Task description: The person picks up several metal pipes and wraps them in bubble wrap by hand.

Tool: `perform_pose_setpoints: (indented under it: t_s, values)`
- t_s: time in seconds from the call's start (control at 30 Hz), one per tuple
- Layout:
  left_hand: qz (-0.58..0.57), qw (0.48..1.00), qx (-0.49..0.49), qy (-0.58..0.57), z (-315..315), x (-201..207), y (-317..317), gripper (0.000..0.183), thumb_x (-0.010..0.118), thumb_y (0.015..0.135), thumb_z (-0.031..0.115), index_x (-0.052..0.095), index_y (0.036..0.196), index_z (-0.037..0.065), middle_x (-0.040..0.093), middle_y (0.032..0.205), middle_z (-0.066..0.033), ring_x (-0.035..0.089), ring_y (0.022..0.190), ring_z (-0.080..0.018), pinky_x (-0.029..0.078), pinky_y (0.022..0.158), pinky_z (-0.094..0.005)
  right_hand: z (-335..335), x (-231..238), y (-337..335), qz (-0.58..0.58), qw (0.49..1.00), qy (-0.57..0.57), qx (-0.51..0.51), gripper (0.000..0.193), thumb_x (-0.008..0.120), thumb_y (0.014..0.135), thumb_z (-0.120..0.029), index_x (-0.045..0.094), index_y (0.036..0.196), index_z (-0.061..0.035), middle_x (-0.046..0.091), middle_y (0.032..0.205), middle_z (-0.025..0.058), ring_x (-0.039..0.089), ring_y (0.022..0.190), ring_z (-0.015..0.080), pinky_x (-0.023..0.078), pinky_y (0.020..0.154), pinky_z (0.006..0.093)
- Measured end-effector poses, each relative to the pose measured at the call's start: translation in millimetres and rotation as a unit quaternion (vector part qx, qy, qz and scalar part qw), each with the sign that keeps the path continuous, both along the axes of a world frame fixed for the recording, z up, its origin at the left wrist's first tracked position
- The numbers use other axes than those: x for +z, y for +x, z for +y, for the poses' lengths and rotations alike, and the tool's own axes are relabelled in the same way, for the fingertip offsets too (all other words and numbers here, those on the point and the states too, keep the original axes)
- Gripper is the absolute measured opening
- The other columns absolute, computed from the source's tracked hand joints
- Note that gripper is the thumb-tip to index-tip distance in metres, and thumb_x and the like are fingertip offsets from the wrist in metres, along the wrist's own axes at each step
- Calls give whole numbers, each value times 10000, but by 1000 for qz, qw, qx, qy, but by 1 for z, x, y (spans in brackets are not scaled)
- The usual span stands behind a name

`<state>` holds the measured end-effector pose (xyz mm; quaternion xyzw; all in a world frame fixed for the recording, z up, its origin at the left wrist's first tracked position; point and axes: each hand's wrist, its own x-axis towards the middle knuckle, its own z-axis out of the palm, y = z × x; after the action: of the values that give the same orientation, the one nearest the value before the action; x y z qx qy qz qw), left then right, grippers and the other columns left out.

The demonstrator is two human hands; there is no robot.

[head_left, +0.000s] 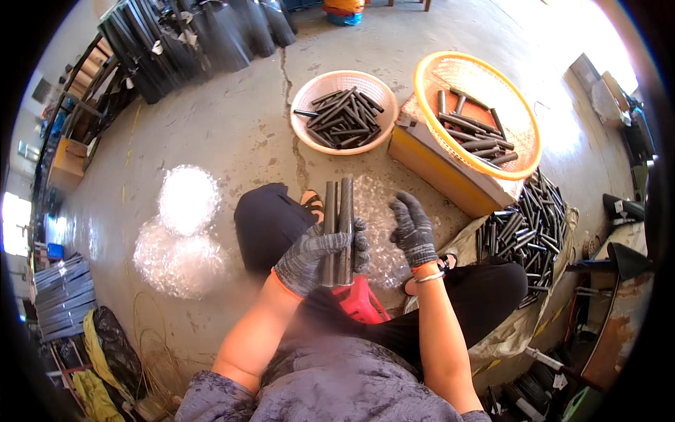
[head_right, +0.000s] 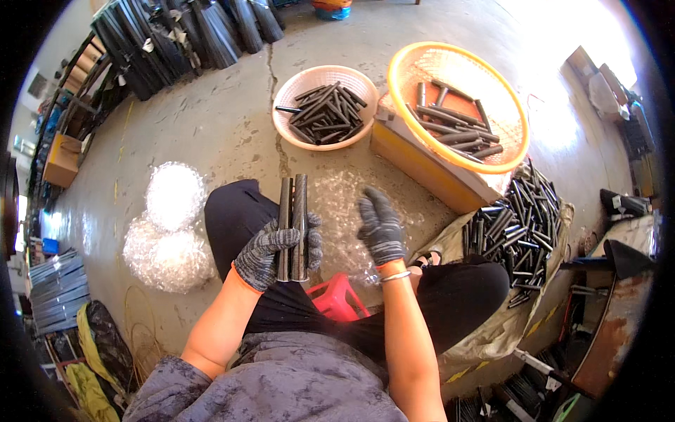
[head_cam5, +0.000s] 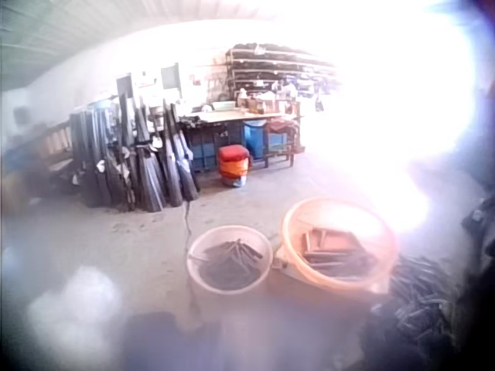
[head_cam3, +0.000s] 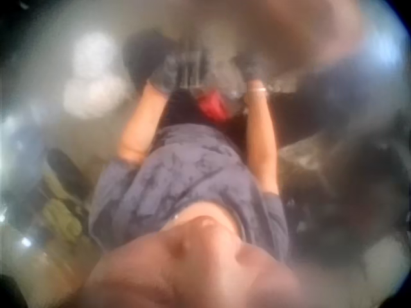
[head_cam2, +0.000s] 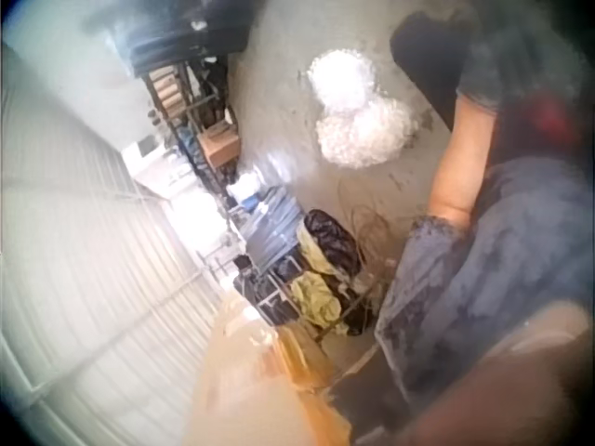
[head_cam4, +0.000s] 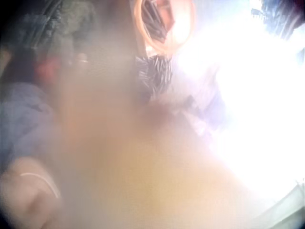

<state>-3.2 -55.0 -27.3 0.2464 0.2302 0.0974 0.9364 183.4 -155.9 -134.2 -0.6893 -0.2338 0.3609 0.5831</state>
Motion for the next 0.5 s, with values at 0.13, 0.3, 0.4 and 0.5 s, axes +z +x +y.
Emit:
perform_pose_setpoints:
  t_s: [0.13, 0.3, 0.4, 0.5]
  values:
    - [-33, 999, -1, -4, -2, -6, 7, 479, 669, 802, 184, 493, 1208, 1, 628, 957, -115, 642, 820, -254, 541, 725, -367, 17, 58, -25, 78, 968, 104, 215, 259, 562, 903, -227, 590, 1097, -58, 646, 942, 93, 563, 659, 187, 468, 603, 325]
    - [-2, 999, -10, 33, 1, 0, 0, 534, 687, 782, 194, 475, 1231, -5, 631, 1015, -144, 649, 859, -264, 538, 757, -379, 4, -44, -1, -42, 975, -8, 217, 257, 507, 913, -264, 630, 965, -44, 644, 796, 129, 586, 663, 241, 469, 631, 338]
    - [-1, 1000, 13, 26, -1, 1, -5, 541, 689, 776, 194, 476, 1231, -4, 639, 992, -141, 650, 859, -261, 536, 770, -373, -34, -126, 16, -119, 951, -275, 77, 356, 570, 863, -364, 653, 971, -35, 652, 759, 87, 612, 663, 255, 486, 610, 357]
    - [-4, 999, 12, 31, -3, 6, 0, 532, 687, 777, 198, 481, 1225, 0, 642, 982, -135, 651, 855, -259, 538, 760, -373, -66, -188, 40, -33, 894, -446, -16, 355, 616, 824, -315, 618, 1008, -11, 663, 886, 153, 634, 673, 255, 497, 597, 348]
